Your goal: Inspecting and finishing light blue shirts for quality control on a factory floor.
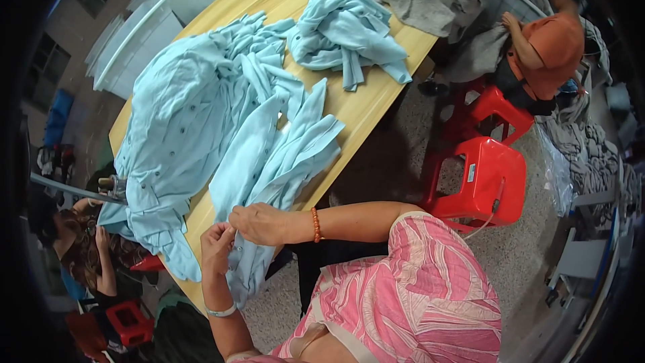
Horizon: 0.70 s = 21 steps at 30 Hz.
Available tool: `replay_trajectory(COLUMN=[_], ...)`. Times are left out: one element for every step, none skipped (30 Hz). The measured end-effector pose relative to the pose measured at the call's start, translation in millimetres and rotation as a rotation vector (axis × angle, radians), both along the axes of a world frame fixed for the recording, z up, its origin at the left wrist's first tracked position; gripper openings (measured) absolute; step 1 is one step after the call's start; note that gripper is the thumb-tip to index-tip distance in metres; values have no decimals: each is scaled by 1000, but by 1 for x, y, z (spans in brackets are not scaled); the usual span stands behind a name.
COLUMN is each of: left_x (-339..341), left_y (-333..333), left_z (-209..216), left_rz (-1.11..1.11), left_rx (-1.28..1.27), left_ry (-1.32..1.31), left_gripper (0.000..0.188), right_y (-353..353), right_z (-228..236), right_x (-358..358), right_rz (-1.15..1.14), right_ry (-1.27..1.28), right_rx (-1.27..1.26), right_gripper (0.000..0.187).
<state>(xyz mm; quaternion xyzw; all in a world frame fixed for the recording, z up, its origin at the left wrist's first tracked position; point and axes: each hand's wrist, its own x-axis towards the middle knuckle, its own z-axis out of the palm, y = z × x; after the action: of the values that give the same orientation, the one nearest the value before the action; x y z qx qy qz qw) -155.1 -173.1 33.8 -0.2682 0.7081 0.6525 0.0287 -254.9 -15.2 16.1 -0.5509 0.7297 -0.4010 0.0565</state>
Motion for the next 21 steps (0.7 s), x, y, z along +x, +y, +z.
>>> replay_trajectory(left_x=[2, 4, 5, 6, 8, 8, 8, 8, 8, 8, 7, 8, 9, 9, 9, 8, 8, 9, 9, 7, 8], left_y=[-3, -3, -3, -4, -5, -4, -4, -4, -4, -4, -3, -3, -5, -5, -5, -4, -3, -3, -3, -2, -2], left_z=[-4, -3, -2, -3, -7, -8, -9, -10, -11, -11, -11, -11, -13, -14, -14, -14, -12, -9, -7, -7, -8], left_rz=[18, 4, 37, 69, 71, 54, 58, 62, 64, 51, 59, 66, 56, 43, 58, 73, 62, 73, 84, 78, 76], left_rx=[46, 43, 94, 145, 169, 169, 182, 195, 225, 225, 257, 288, 319, 319, 334, 350, 350, 356, 362, 362, 361], left_ry=[1, 11, -2, -15, 17, 27, 32, 36, 32, 39, 37, 32, 44, 49, 42, 34, 38, 25, 13, 16, 17], left_gripper=[16, 16, 16, 17, 17, 17, 16, 16, 16, 16, 16, 15, 15, 15, 15, 16, 16, 15, 15, 15, 15], right_y=[-1, -2, -3, -3, -3, -3, -4, -4, -1, 0, 0, 1, 1, 0, -2, -3, -3, -4, -5, -6, -7], right_z=[-1, 0, 1, 2, 3, 2, 0, -2, 3, 3, 1, 1, 2, -1, -4, -7, -10, -12, -14, -15, -16], right_x=[0, 1, 2, 3, 4, 4, 5, 6, 6, 6, 6, 6, 7, 7, 7, 7, 8, 8, 9, 8, 10], right_rz=[0, -14, 2, 17, 22, 7, 13, 19, 4, -7, -20, -32, -28, -39, -39, -39, -48, -47, -44, -49, -63], right_ry=[-1, 9, -10, -29, -43, -31, -34, -36, -60, -51, -49, -48, -106, -99, -72, -45, -39, -3, 33, 37, 46], right_rx=[-2, -5, -14, -24, 0, 0, -14, -28, -17, -18, -30, -43, -94, -95, -106, -115, -116, -121, -126, -127, -97], right_gripper=[15, 15, 15, 14, 13, 13, 13, 12, 12, 12, 12, 12, 13, 13, 13, 13, 13, 13, 14, 14, 14])
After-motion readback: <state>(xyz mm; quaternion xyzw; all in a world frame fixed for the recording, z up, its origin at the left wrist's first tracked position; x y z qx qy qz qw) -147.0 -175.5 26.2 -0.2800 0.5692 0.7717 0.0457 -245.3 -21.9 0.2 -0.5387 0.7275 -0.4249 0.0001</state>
